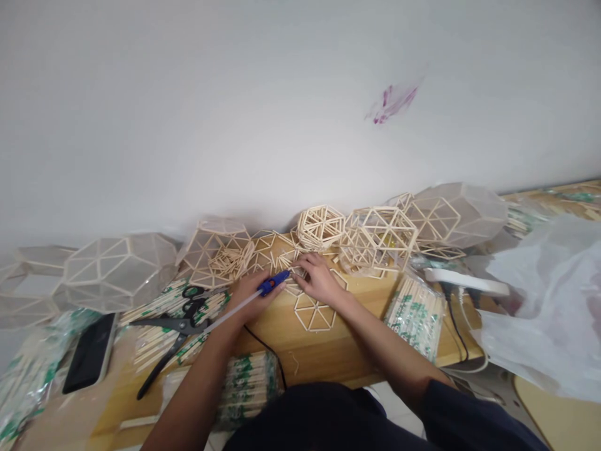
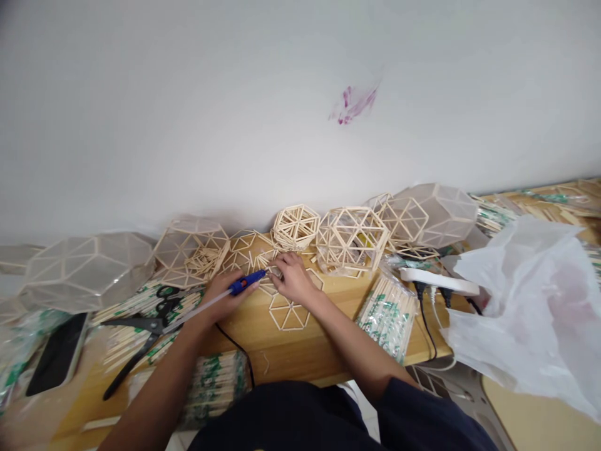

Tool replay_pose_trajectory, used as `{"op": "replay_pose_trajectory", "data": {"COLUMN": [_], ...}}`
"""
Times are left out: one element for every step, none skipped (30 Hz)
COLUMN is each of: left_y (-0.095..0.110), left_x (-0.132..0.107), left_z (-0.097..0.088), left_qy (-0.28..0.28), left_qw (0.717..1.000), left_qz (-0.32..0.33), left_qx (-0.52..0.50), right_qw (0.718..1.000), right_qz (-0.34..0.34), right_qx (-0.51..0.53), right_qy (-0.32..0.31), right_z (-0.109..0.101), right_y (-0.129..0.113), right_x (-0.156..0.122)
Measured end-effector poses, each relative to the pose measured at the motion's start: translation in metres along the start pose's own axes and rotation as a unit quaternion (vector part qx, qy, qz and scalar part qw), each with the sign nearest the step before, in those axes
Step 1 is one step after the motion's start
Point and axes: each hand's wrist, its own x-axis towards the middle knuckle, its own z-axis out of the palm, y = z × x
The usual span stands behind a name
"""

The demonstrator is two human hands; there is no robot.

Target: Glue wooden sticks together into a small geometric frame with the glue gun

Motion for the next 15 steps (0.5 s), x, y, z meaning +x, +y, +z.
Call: {"op": "replay_pose_trajectory", "data": {"left_y": [0.0006, 0.0012, 0.0015, 0.0016, 0.0013, 0.0006, -0.0005, -0.0019, -0.0035, -0.0051, -0.0064, -0.0072, -0.0073, -0.0066, -0.0051], "left_x": [0.0001, 0.0001, 0.0000, -0.0002, -0.0007, -0.0012, -0.0020, -0.0028, -0.0037, -0.0046, -0.0054, -0.0061, -0.0066, -0.0069, -0.0069], "left_z": [0.0005, 0.0009, 0.0011, 0.0011, 0.0010, 0.0007, 0.0003, -0.0001, -0.0006, -0.0012, -0.0018, -0.0027, -0.0039, -0.0054, -0.0075], "left_qy": [0.003, 0.008, 0.012, 0.015, 0.015, 0.012, 0.007, 0.001, -0.005, -0.011, -0.014, -0.016, -0.017, -0.018, -0.024], "left_qw": [1.000, 1.000, 1.000, 1.000, 1.000, 1.000, 1.000, 1.000, 1.000, 0.999, 0.999, 0.999, 0.999, 0.998, 0.997], "left_qz": [0.000, -0.001, -0.001, -0.001, -0.002, -0.006, -0.014, -0.022, -0.029, -0.034, -0.038, -0.041, -0.047, -0.056, -0.069], "left_qx": [-0.001, -0.002, -0.004, -0.006, -0.005, -0.002, 0.003, 0.007, 0.009, 0.009, 0.007, 0.003, -0.001, -0.005, -0.007], "right_qw": [1.000, 1.000, 1.000, 1.000, 1.000, 1.000, 1.000, 1.000, 1.000, 1.000, 1.000, 1.000, 1.000, 1.000, 1.000], "right_qz": [-0.001, -0.003, -0.003, -0.003, -0.003, -0.002, -0.001, -0.001, 0.000, 0.001, 0.002, 0.003, 0.003, 0.003, 0.002], "right_qx": [0.004, 0.006, 0.009, 0.012, 0.015, 0.019, 0.022, 0.025, 0.027, 0.027, 0.027, 0.026, 0.024, 0.023, 0.022], "right_qy": [0.001, 0.002, 0.002, 0.003, 0.003, 0.002, 0.001, 0.001, 0.001, 0.001, 0.001, 0.001, 0.001, 0.000, 0.000], "right_z": [0.0002, 0.0003, 0.0004, 0.0004, 0.0004, 0.0003, 0.0002, 0.0002, 0.0001, 0.0002, 0.0002, 0.0003, 0.0004, 0.0005, 0.0004], "right_y": [0.0003, 0.0005, 0.0007, 0.0008, 0.0010, 0.0012, 0.0014, 0.0016, 0.0019, 0.0020, 0.0022, 0.0023, 0.0023, 0.0022, 0.0020], "right_x": [0.0001, 0.0003, 0.0003, 0.0004, 0.0004, 0.0004, 0.0003, 0.0003, 0.0002, 0.0002, 0.0002, 0.0002, 0.0003, 0.0004, 0.0006]}}
